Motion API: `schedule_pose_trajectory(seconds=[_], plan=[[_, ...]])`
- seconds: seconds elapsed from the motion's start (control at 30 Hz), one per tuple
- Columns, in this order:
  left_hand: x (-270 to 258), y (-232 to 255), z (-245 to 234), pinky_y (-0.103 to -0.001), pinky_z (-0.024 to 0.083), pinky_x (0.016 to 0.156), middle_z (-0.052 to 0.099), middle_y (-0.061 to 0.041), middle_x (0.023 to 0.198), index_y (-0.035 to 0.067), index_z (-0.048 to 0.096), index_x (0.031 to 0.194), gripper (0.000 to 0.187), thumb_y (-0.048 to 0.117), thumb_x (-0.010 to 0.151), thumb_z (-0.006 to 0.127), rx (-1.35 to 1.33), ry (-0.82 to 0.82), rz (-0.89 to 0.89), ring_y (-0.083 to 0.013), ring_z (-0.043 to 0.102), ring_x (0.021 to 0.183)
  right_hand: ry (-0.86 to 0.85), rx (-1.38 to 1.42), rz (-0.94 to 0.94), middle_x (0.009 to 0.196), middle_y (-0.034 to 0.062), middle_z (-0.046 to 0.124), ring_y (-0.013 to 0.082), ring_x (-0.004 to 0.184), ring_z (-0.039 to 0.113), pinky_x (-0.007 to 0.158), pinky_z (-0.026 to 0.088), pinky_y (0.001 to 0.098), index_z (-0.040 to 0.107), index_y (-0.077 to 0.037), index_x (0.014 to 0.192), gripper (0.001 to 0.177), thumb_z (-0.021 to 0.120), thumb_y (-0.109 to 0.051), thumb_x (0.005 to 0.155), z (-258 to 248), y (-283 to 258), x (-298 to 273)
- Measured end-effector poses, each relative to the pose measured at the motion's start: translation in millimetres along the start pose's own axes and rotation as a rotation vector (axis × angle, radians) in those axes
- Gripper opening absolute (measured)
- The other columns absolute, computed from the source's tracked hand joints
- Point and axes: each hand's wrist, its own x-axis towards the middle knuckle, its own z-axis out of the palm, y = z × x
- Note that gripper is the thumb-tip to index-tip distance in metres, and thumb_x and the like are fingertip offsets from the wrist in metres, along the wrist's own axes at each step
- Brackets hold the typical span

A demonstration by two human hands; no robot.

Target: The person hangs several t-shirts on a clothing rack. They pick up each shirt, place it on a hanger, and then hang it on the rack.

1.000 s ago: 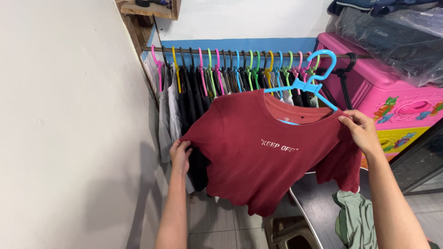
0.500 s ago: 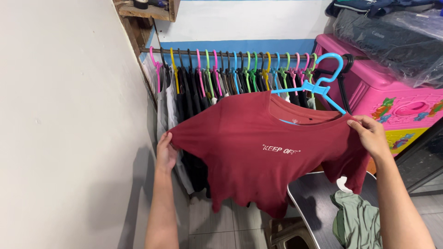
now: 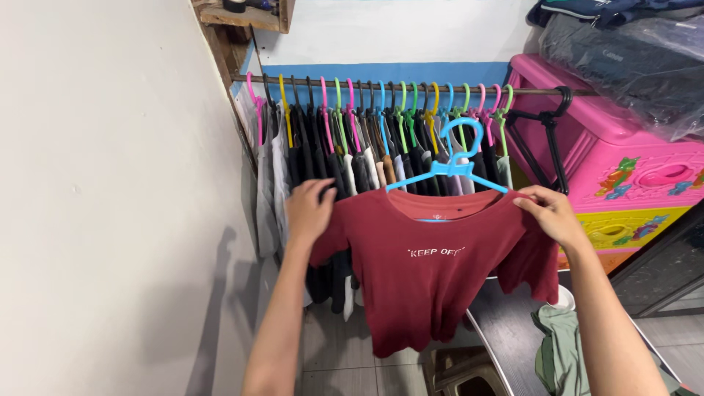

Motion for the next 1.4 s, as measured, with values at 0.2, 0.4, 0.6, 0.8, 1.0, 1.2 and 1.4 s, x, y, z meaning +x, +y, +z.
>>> schedule_pose_trajectory(seconds=[0.2, 0.4, 0.6, 0.8, 1.0, 1.2, 1.4], plan=[[24.0, 74.9, 31.8, -0.044, 0.053, 0.087, 0.076, -0.010, 0.101, 0.017, 0.076, 0.114, 0.038, 0.044, 0.100, 0.052, -0.226, -0.447, -0.028, -0.0342, 0.071, 0.099, -0.075, -0.037, 0.014, 0.086, -0.0035, 0.067, 0.0044, 0.081, 0.056, 0.072, 0.045, 0.0231, 0.076, -0.004, 0.104, 0.013, 0.074, -0.013, 0.094, 23.4, -8.8, -0.2], [26.5, 90.2, 46.3, -0.041, 0.054, 0.083, 0.078, -0.007, 0.096, 0.017, 0.079, 0.105, 0.044, 0.050, 0.101, 0.049, -0.307, -0.604, -0.079, -0.0289, 0.074, 0.094, -0.072, -0.059, 0.049, 0.086, -0.0041, 0.068, 0.0048, 0.083, 0.057, 0.075, 0.047, 0.0233, 0.076, -0.006, 0.104, 0.013, 0.074, -0.014, 0.094, 25.1, -10.1, -1.6], [32.7, 95.9, 53.2, -0.041, 0.053, 0.079, 0.075, -0.008, 0.097, 0.016, 0.076, 0.112, 0.029, 0.036, 0.095, 0.065, -0.259, -0.374, 0.132, -0.0281, 0.071, 0.091, -0.072, 0.000, 0.054, 0.088, -0.0052, 0.068, 0.0041, 0.083, 0.057, 0.075, 0.045, 0.0226, 0.075, -0.005, 0.104, 0.014, 0.073, -0.013, 0.093, 27.4, -4.7, 3.5], [28.5, 116.4, 61.5, -0.038, 0.054, 0.073, 0.073, -0.007, 0.104, 0.010, 0.069, 0.120, 0.029, 0.019, 0.093, 0.072, -0.462, -0.292, 0.103, -0.0252, 0.070, 0.078, -0.081, 0.019, 0.080, 0.085, -0.0055, 0.064, 0.0043, 0.079, 0.054, 0.071, 0.043, 0.0233, 0.076, -0.005, 0.103, 0.012, 0.074, -0.013, 0.094, 41.6, -9.7, 4.8], [29.1, 111.8, 52.0, -0.039, 0.053, 0.075, 0.066, -0.011, 0.097, 0.012, 0.065, 0.135, 0.042, 0.011, 0.094, 0.068, -0.521, -0.264, 0.172, -0.0269, 0.065, 0.083, -0.140, 0.080, 0.220, 0.098, -0.0016, 0.072, 0.0065, 0.092, 0.062, 0.085, 0.047, 0.0226, 0.076, -0.006, 0.109, 0.020, 0.062, -0.016, 0.097, 41.9, -41.1, -0.3], [29.7, 105.2, 46.1, -0.043, 0.048, 0.081, 0.061, -0.015, 0.093, 0.012, 0.061, 0.141, 0.045, 0.010, 0.096, 0.066, -0.397, -0.303, 0.213, -0.0324, 0.061, 0.088, -0.340, 0.101, 0.293, 0.106, 0.0083, 0.076, 0.0161, 0.100, 0.068, 0.094, 0.051, 0.0296, 0.075, 0.003, 0.110, 0.024, 0.057, -0.011, 0.100, 36.8, -15.3, 17.8], [24.3, 81.0, 53.2, -0.044, 0.049, 0.082, 0.060, -0.015, 0.101, 0.011, 0.061, 0.140, 0.043, 0.007, 0.097, 0.062, -0.358, -0.281, 0.247, -0.0340, 0.063, 0.093, -0.179, -0.100, 0.054, 0.111, 0.0083, 0.074, 0.0158, 0.105, 0.064, 0.096, 0.049, 0.0303, 0.073, 0.002, 0.116, 0.025, 0.059, -0.013, 0.103, 25.1, 4.9, 21.1]])
